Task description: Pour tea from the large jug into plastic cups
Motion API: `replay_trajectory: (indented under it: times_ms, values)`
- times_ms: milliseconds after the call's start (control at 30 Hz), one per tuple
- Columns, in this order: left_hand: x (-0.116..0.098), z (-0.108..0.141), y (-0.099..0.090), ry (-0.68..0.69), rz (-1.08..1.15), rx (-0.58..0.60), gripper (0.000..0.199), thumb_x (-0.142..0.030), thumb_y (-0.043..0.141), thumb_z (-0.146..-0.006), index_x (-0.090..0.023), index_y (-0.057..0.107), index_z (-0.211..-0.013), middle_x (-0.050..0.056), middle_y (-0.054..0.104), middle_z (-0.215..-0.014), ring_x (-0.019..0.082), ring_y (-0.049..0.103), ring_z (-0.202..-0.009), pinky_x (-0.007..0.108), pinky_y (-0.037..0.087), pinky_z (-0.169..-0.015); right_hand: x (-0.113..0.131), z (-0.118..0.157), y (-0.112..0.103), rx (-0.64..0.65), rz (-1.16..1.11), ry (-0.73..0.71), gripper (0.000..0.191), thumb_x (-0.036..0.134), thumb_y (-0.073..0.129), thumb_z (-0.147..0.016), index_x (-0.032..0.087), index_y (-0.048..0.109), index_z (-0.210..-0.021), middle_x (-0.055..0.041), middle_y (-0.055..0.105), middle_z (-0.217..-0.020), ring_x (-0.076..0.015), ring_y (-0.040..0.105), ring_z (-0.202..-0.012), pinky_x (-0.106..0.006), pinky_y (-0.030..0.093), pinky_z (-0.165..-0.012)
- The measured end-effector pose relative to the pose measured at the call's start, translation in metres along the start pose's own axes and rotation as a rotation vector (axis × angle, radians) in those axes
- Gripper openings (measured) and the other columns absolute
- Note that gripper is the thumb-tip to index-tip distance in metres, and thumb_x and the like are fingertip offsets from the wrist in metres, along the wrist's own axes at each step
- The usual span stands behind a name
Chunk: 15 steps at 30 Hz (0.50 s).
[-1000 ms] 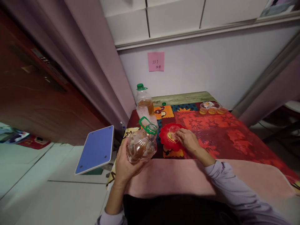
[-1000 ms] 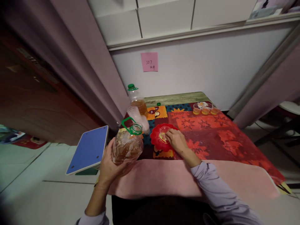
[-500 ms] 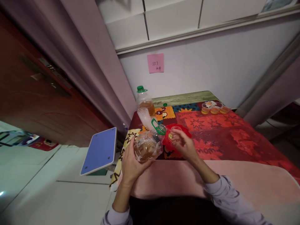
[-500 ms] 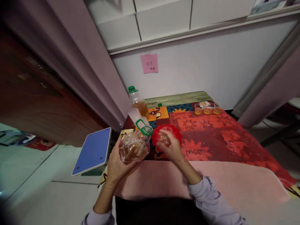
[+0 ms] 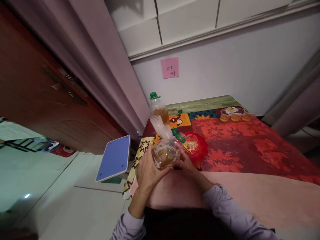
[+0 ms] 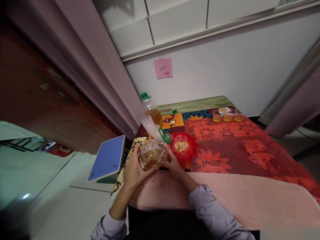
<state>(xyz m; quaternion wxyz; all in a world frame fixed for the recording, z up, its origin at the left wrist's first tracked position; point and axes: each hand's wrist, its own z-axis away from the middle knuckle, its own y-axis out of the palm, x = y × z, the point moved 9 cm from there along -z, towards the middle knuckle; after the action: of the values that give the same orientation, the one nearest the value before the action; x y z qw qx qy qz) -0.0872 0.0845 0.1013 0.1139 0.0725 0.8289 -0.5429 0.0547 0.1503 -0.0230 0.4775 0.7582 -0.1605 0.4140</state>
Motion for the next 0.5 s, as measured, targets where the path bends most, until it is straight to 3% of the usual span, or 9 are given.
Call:
replay_trajectory:
  times_ms: [133,233,367,500]
  values:
    - [0.000,-0.002,0.005,0.087,0.030,0.079,0.136,-0.075,0.087,-0.064,-0.021,0.020,-0.170,0.024,0.051,-0.163,0.044,0.053,-0.148,0.060,0.046,-0.118,0.000,0.002,-0.003,-0.039,-0.011,0.006,0.112,0.065,0.092,-0.072,0.040,0.035,-0.166,-0.0085,0.050,-0.168,-0.0338,0.052,-0.151,-0.057,0.045,-0.122]
    - [0.011,0.002,0.003,0.147,0.080,0.125,0.137,-0.074,0.089,-0.063,-0.022,0.020,-0.170,0.024,0.042,-0.170,0.045,0.043,-0.155,0.064,0.039,-0.124,0.003,0.004,-0.003,-0.066,-0.014,0.024,0.112,0.064,0.093,-0.072,0.042,0.036,-0.166,-0.0066,0.051,-0.167,-0.0332,0.052,-0.150,-0.056,0.047,-0.121]
    - [0.055,0.019,0.002,0.012,0.153,0.143,0.135,-0.068,0.090,-0.065,-0.022,0.020,-0.170,0.025,0.037,-0.172,0.046,0.036,-0.159,0.068,0.035,-0.126,0.006,0.004,0.001,-0.068,-0.067,0.039,0.117,0.063,0.095,-0.068,0.042,0.035,-0.166,-0.0071,0.052,-0.165,-0.0342,0.053,-0.148,-0.055,0.048,-0.119]
    - [0.095,0.044,0.012,-0.150,0.290,0.163,0.141,-0.066,0.093,-0.059,-0.018,0.020,-0.170,0.028,0.042,-0.167,0.047,0.043,-0.155,0.068,0.039,-0.124,0.007,0.003,0.002,-0.078,-0.068,0.040,0.119,0.064,0.095,-0.066,0.041,0.036,-0.167,-0.0073,0.052,-0.165,-0.0343,0.054,-0.147,-0.054,0.049,-0.118]
